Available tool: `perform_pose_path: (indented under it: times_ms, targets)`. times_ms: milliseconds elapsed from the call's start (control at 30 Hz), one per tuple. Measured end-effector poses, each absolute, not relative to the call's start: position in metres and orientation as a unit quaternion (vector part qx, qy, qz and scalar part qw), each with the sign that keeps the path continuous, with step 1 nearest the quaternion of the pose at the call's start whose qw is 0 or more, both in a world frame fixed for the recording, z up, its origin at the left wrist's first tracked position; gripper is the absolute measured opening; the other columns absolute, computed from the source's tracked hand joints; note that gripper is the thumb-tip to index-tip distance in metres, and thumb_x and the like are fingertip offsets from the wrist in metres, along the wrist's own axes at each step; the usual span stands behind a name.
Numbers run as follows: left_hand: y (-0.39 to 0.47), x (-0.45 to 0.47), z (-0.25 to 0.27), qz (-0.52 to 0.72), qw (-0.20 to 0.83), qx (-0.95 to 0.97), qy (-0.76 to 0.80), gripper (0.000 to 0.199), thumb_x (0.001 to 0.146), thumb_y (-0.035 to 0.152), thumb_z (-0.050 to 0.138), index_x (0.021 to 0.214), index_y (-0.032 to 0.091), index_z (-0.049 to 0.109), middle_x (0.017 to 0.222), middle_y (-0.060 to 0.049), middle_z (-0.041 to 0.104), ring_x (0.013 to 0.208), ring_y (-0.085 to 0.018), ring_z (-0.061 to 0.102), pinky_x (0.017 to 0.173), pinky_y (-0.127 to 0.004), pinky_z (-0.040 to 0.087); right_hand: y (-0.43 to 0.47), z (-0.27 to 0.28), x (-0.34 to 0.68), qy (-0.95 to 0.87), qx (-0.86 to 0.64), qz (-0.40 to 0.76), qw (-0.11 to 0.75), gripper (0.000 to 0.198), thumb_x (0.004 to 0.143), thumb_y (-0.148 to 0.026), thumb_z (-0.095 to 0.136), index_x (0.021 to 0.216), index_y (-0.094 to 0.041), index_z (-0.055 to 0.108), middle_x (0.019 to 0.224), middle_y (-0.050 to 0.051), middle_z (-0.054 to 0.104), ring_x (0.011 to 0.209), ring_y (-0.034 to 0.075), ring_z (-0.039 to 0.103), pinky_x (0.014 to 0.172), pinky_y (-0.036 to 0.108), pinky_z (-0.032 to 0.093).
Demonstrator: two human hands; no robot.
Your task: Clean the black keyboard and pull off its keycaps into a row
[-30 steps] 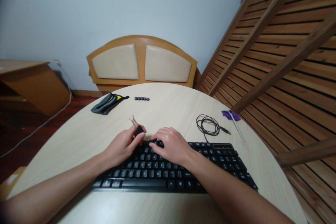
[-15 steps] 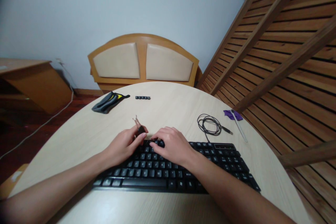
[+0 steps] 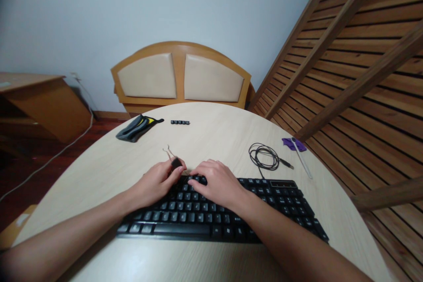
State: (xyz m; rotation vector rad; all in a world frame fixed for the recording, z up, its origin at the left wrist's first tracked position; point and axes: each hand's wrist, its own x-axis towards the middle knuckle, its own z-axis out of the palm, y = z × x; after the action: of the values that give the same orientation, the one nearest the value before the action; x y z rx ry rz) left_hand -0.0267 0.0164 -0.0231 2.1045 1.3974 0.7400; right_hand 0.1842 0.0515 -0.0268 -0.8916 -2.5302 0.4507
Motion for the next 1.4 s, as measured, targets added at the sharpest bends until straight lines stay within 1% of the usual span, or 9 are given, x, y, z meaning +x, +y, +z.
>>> perform_pose_path:
  times_ms: [133, 400, 533, 667, 767, 900, 1000, 1167, 1400]
  targets:
    - [0.018, -0.028, -0.024, 0.282, 0.27, 0.771, 0.503, 0.022, 0.1, 0.033, 0.039, 0.095, 0.02, 0.057, 0.086, -0.004, 0.066, 0.082, -0.022, 0.064, 0.078, -0.034, 0.046, 0.05, -0.027, 0.184, -0.911, -0.32, 0.154, 0.209, 0.016, 0.091, -0.032, 0.064, 0.098, -0.021, 0.073, 0.094, 0.006, 0.073, 0.092, 0.021, 0.064, 0.086, 0.036, 0.049]
    - [0.018, -0.028, -0.022, 0.278, 0.31, 0.754, 0.509, 0.032, 0.102, 0.037, 0.035, 0.082, 0.02, 0.054, 0.068, 0.002, 0.057, 0.065, -0.017, 0.056, 0.067, -0.03, 0.041, 0.05, -0.027, 0.184, -0.912, -0.313, 0.152, 0.215, 0.015, 0.09, -0.029, 0.065, 0.098, -0.02, 0.073, 0.093, 0.006, 0.073, 0.091, 0.021, 0.064, 0.086, 0.036, 0.05]
    - [0.017, -0.027, -0.02, 0.291, 0.344, 0.739, 0.5, 0.035, 0.103, 0.037, 0.033, 0.078, 0.02, 0.052, 0.067, 0.002, 0.056, 0.066, -0.017, 0.055, 0.069, -0.03, 0.041, 0.05, -0.027, 0.183, -0.907, -0.319, 0.165, 0.218, 0.017, 0.09, -0.029, 0.066, 0.102, -0.02, 0.074, 0.097, 0.006, 0.075, 0.094, 0.021, 0.066, 0.087, 0.035, 0.051]
    - [0.017, -0.027, -0.018, 0.295, 0.363, 0.735, 0.491, 0.038, 0.103, 0.038, 0.033, 0.074, 0.02, 0.051, 0.067, 0.002, 0.055, 0.067, -0.016, 0.053, 0.071, -0.03, 0.041, 0.048, -0.028, 0.183, -0.907, -0.324, 0.159, 0.217, 0.016, 0.09, -0.027, 0.066, 0.101, -0.02, 0.074, 0.096, 0.006, 0.076, 0.092, 0.021, 0.068, 0.086, 0.036, 0.052]
    - [0.018, -0.028, -0.019, 0.333, 0.38, 0.712, 0.488, 0.04, 0.103, 0.041, 0.032, 0.076, 0.02, 0.052, 0.068, 0.002, 0.054, 0.066, -0.015, 0.052, 0.07, -0.029, 0.041, 0.047, -0.029, 0.184, -0.902, -0.332, 0.155, 0.227, 0.016, 0.09, -0.026, 0.065, 0.102, -0.019, 0.072, 0.094, 0.006, 0.075, 0.087, 0.02, 0.068, 0.082, 0.034, 0.053]
    - [0.02, -0.03, -0.023, 0.38, 0.403, 0.677, 0.484, 0.038, 0.102, 0.044, 0.032, 0.087, 0.018, 0.055, 0.067, 0.002, 0.055, 0.066, -0.015, 0.053, 0.069, -0.029, 0.042, 0.048, -0.03, 0.185, -0.898, -0.335, 0.157, 0.24, 0.015, 0.089, -0.024, 0.066, 0.101, -0.019, 0.071, 0.092, 0.005, 0.075, 0.084, 0.019, 0.069, 0.079, 0.032, 0.054]
    - [0.023, -0.03, -0.027, 0.381, 0.394, 0.669, 0.501, 0.034, 0.101, 0.043, 0.036, 0.091, 0.018, 0.056, 0.064, 0.003, 0.056, 0.063, -0.015, 0.053, 0.067, -0.029, 0.041, 0.049, -0.031, 0.186, -0.893, -0.334, 0.162, 0.253, 0.015, 0.088, -0.025, 0.067, 0.101, -0.02, 0.072, 0.092, 0.004, 0.076, 0.083, 0.018, 0.07, 0.08, 0.032, 0.055]
    - [0.026, -0.028, -0.027, 0.402, 0.373, 0.649, 0.527, 0.03, 0.1, 0.041, 0.036, 0.091, 0.019, 0.054, 0.062, 0.004, 0.055, 0.061, -0.016, 0.053, 0.064, -0.029, 0.041, 0.05, -0.032, 0.184, -0.881, -0.344, 0.179, 0.27, 0.015, 0.084, -0.023, 0.068, 0.099, -0.02, 0.073, 0.089, 0.003, 0.076, 0.08, 0.017, 0.07, 0.077, 0.03, 0.055]
    - [0.025, -0.028, -0.024, 0.342, 0.332, 0.665, 0.575, 0.037, 0.098, 0.045, 0.035, 0.076, 0.02, 0.053, 0.062, 0.002, 0.056, 0.061, -0.018, 0.053, 0.063, -0.03, 0.039, 0.053, -0.032, 0.184, -0.851, -0.382, 0.217, 0.29, 0.019, 0.085, -0.024, 0.066, 0.103, -0.022, 0.072, 0.091, 0.003, 0.076, 0.081, 0.017, 0.071, 0.078, 0.03, 0.055]
